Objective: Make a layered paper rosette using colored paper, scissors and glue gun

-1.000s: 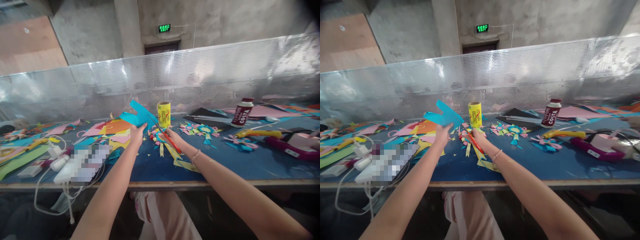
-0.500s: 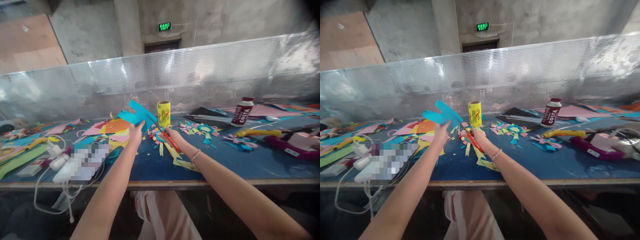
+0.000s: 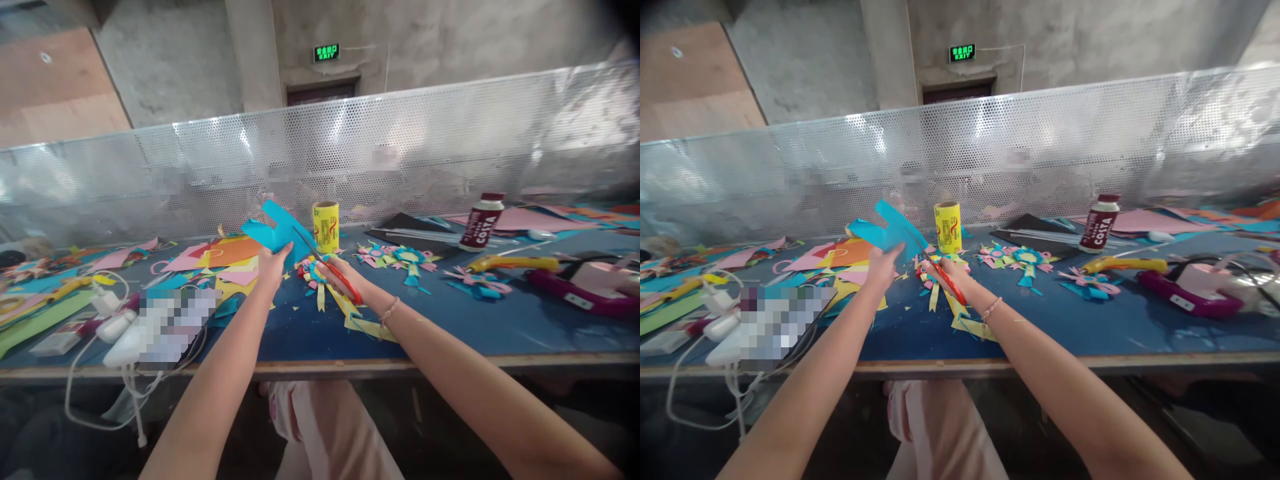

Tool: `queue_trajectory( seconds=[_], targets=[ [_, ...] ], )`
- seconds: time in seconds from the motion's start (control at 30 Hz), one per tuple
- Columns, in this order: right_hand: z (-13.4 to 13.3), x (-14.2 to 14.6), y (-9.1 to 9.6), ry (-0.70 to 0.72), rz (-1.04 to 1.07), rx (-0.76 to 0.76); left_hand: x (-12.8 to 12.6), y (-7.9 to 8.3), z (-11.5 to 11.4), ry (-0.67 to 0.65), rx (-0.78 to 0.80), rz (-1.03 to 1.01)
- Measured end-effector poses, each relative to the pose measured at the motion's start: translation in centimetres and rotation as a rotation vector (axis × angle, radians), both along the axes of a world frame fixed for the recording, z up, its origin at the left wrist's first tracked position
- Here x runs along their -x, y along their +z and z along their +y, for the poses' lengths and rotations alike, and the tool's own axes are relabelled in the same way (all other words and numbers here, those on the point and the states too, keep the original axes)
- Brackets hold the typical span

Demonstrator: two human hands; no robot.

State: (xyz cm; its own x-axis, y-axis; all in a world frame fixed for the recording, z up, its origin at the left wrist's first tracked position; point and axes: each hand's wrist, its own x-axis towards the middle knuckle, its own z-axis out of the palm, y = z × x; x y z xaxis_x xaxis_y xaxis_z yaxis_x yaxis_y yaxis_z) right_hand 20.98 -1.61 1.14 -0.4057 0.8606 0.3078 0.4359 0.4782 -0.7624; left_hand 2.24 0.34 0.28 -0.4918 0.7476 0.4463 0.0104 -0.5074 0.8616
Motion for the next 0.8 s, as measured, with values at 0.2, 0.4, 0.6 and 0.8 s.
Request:
queue_trajectory(
  seconds=[0.2, 0.4, 0.6, 0.8],
  targets=[
    [-0.37, -0.09, 0.16, 0.111, 0.030, 0.107, -0.34, -0.03, -0.29, -0.101, 0.006, 0.022],
    [-0.32, 0.12, 0.12, 0.113, 0.049, 0.157, -0.51, 0.03, -0.48, -0.155, 0.010, 0.008],
    [-0.10, 0.41, 0.16, 0.002, -0.064, 0.067, -0.37, -0.24, -0.08, -0.165, -0.006, -0.014],
    [0.48, 0.39, 0.22, -0.052, -0.191, -0.108, -0.67, 0.22, -0.37, -0.175, 0.007, -0.079]
  ],
)
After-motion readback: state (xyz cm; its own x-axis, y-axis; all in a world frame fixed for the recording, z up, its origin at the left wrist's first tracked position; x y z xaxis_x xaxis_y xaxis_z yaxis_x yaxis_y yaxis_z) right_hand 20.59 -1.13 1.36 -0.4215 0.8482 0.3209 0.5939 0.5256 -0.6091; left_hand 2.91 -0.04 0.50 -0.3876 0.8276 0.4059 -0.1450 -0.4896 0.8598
